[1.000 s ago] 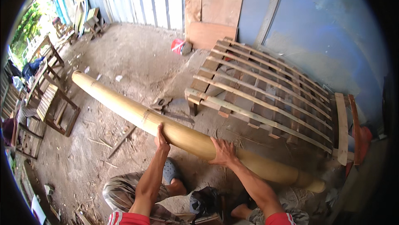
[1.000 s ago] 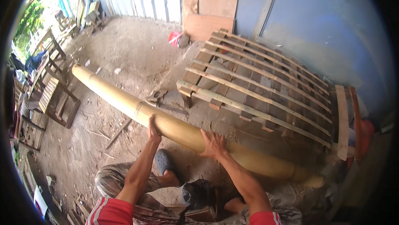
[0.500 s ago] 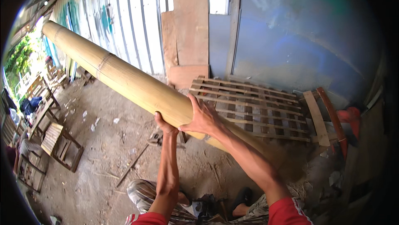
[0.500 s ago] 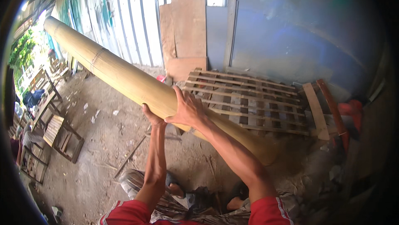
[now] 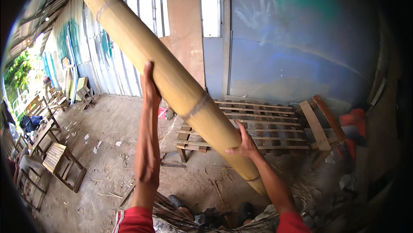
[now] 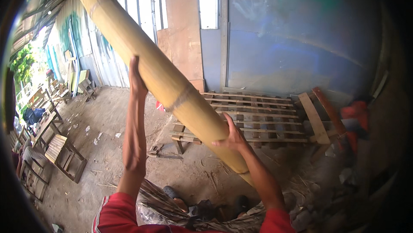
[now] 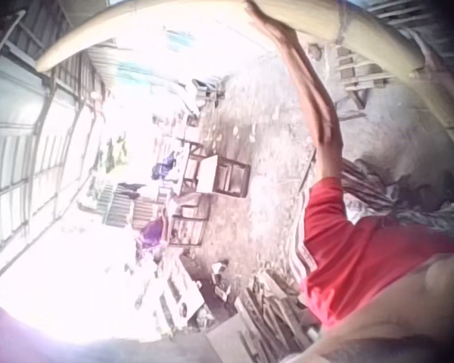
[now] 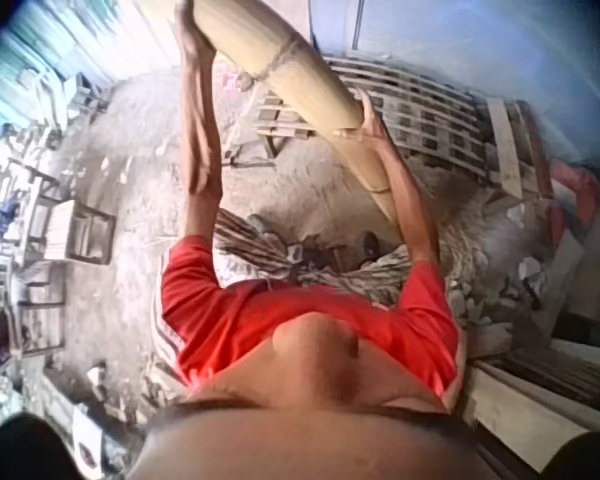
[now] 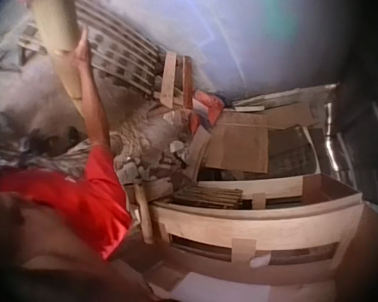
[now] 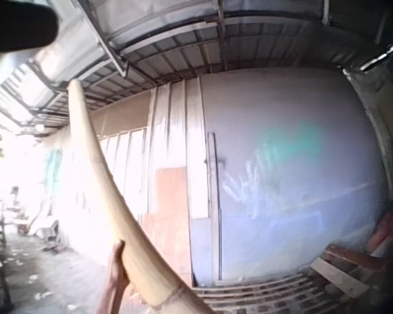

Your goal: The person positions a long bamboo pole on a wooden pallet, then uses a machete to cut the pole into shorter sections. The person handles the pole and machete throughout the task.

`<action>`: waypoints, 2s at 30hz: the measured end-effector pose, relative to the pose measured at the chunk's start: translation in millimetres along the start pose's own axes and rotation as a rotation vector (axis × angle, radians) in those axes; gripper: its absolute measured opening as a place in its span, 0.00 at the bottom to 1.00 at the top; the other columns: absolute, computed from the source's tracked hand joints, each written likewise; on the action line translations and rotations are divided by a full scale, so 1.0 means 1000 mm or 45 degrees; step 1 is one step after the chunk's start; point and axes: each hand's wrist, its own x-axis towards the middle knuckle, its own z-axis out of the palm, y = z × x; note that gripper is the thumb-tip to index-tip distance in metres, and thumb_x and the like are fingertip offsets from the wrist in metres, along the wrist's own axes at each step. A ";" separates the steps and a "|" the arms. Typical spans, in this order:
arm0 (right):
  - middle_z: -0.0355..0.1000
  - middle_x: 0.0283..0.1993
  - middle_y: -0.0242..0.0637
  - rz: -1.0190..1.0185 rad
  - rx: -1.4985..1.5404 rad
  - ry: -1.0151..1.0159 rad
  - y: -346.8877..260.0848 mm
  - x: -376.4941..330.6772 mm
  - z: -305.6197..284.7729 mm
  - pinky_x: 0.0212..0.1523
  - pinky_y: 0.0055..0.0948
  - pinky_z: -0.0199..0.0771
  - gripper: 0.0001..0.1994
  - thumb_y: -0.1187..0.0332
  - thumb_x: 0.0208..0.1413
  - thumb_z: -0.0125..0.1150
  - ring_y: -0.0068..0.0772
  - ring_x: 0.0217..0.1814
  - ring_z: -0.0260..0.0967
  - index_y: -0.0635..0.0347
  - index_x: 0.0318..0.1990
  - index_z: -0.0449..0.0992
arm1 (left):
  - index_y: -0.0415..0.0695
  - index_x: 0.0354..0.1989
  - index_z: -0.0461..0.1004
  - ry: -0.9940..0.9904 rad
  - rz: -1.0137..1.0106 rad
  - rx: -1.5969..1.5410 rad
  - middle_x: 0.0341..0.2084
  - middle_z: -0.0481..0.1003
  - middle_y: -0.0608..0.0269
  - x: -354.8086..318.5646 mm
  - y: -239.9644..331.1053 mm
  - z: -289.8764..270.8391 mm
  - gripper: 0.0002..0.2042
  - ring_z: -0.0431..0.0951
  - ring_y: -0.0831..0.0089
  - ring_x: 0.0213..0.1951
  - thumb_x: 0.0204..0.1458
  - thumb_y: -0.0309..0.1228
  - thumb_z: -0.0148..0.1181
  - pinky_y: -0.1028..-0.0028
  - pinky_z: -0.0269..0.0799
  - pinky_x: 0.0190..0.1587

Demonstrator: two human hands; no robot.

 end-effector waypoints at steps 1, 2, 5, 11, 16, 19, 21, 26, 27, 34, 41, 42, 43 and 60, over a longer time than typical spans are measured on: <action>0.65 0.66 0.58 0.014 0.038 0.010 -0.011 0.014 -0.001 0.68 0.46 0.64 0.67 0.45 0.30 0.83 0.55 0.69 0.64 0.56 0.76 0.44 | 0.32 0.63 0.62 -0.022 0.050 0.064 0.52 0.73 0.42 0.016 0.010 0.008 0.34 0.77 0.59 0.53 0.60 0.50 0.59 0.62 0.77 0.54; 0.65 0.66 0.58 0.014 0.084 0.017 -0.022 0.025 0.005 0.69 0.46 0.63 0.67 0.45 0.30 0.83 0.55 0.69 0.64 0.56 0.76 0.44 | 0.31 0.62 0.62 -0.007 0.024 0.144 0.50 0.73 0.41 0.027 0.031 0.016 0.35 0.78 0.58 0.50 0.58 0.51 0.61 0.62 0.79 0.51; 0.63 0.67 0.57 -0.060 0.110 0.140 -0.019 0.047 0.012 0.69 0.45 0.63 0.66 0.46 0.32 0.82 0.54 0.71 0.61 0.58 0.76 0.45 | 0.27 0.59 0.64 0.052 0.134 0.279 0.43 0.76 0.39 0.068 0.048 0.059 0.39 0.82 0.57 0.42 0.54 0.52 0.66 0.63 0.82 0.44; 0.60 0.71 0.50 -0.409 0.303 0.381 -0.036 0.089 0.022 0.72 0.41 0.58 0.62 0.48 0.34 0.82 0.47 0.75 0.56 0.62 0.75 0.48 | 0.28 0.60 0.64 -0.192 0.246 0.532 0.44 0.76 0.37 0.101 0.073 0.141 0.44 0.81 0.55 0.42 0.51 0.59 0.64 0.63 0.80 0.45; 0.57 0.73 0.48 -0.293 0.321 0.414 -0.026 0.074 0.021 0.72 0.43 0.57 0.65 0.49 0.34 0.83 0.45 0.76 0.54 0.61 0.76 0.43 | 0.26 0.67 0.55 -0.241 0.084 0.672 0.51 0.73 0.30 0.059 0.026 0.176 0.54 0.78 0.52 0.51 0.46 0.64 0.65 0.61 0.75 0.56; 0.53 0.75 0.48 -0.206 0.317 0.391 -0.017 0.069 -0.008 0.74 0.43 0.51 0.64 0.47 0.39 0.80 0.46 0.78 0.48 0.60 0.76 0.39 | 0.25 0.64 0.61 -0.292 0.026 0.661 0.49 0.75 0.32 0.066 0.006 0.200 0.52 0.79 0.51 0.50 0.46 0.65 0.64 0.61 0.74 0.55; 0.49 0.77 0.49 -0.089 0.301 0.406 -0.011 0.069 -0.033 0.76 0.44 0.46 0.62 0.45 0.44 0.77 0.46 0.80 0.42 0.59 0.77 0.37 | 0.25 0.62 0.65 -0.350 -0.081 0.569 0.48 0.76 0.34 0.053 -0.007 0.222 0.52 0.80 0.51 0.49 0.45 0.66 0.64 0.61 0.74 0.55; 0.46 0.77 0.50 -0.503 0.397 0.510 -0.122 0.143 -0.142 0.77 0.42 0.44 0.60 0.40 0.47 0.74 0.46 0.80 0.42 0.63 0.76 0.40 | 0.29 0.62 0.67 -0.337 -0.091 0.486 0.46 0.77 0.35 0.031 -0.058 0.226 0.46 0.81 0.57 0.46 0.49 0.61 0.67 0.65 0.76 0.51; 0.50 0.75 0.50 -0.457 0.246 0.626 -0.127 0.150 -0.156 0.75 0.41 0.49 0.60 0.43 0.46 0.77 0.45 0.78 0.46 0.64 0.75 0.42 | 0.30 0.63 0.67 -0.365 -0.114 0.458 0.46 0.77 0.35 0.015 -0.073 0.221 0.45 0.81 0.57 0.45 0.50 0.61 0.66 0.65 0.76 0.51; 0.57 0.68 0.53 -0.258 0.401 0.812 -0.090 0.162 -0.181 0.71 0.48 0.57 0.57 0.48 0.42 0.75 0.51 0.72 0.55 0.63 0.73 0.45 | 0.32 0.70 0.57 -0.011 -0.920 0.111 0.67 0.62 0.39 -0.207 -0.265 0.059 0.53 0.64 0.49 0.67 0.48 0.68 0.59 0.56 0.57 0.69; 0.55 0.68 0.55 -0.242 0.463 0.972 -0.079 0.137 -0.206 0.69 0.51 0.61 0.56 0.49 0.42 0.75 0.53 0.72 0.54 0.59 0.74 0.45 | 0.62 0.73 0.57 0.803 -1.423 -1.143 0.72 0.56 0.58 -0.307 -0.304 0.089 0.46 0.53 0.52 0.73 0.52 0.78 0.28 0.37 0.44 0.70; 0.54 0.69 0.54 -0.258 0.472 0.961 -0.076 0.134 -0.212 0.69 0.51 0.61 0.56 0.50 0.42 0.75 0.52 0.72 0.54 0.56 0.74 0.44 | 0.63 0.71 0.59 0.944 -1.351 -1.195 0.71 0.58 0.59 -0.306 -0.310 0.094 0.44 0.54 0.53 0.72 0.53 0.77 0.29 0.39 0.47 0.70; 0.54 0.69 0.53 -0.249 0.461 0.963 -0.077 0.127 -0.217 0.69 0.51 0.61 0.56 0.50 0.42 0.75 0.52 0.72 0.54 0.56 0.75 0.44 | 0.62 0.70 0.60 0.942 -1.403 -1.157 0.70 0.59 0.60 -0.305 -0.311 0.102 0.42 0.55 0.54 0.72 0.54 0.75 0.31 0.41 0.49 0.69; 0.62 0.70 0.43 -0.614 0.835 1.307 -0.158 0.021 -0.303 0.70 0.49 0.59 0.40 0.37 0.62 0.48 0.50 0.70 0.60 0.59 0.71 0.59 | 0.51 0.60 0.71 0.919 -0.728 -0.946 0.55 0.76 0.63 -0.304 -0.250 -0.083 0.34 0.76 0.57 0.56 0.56 0.63 0.40 0.54 0.72 0.60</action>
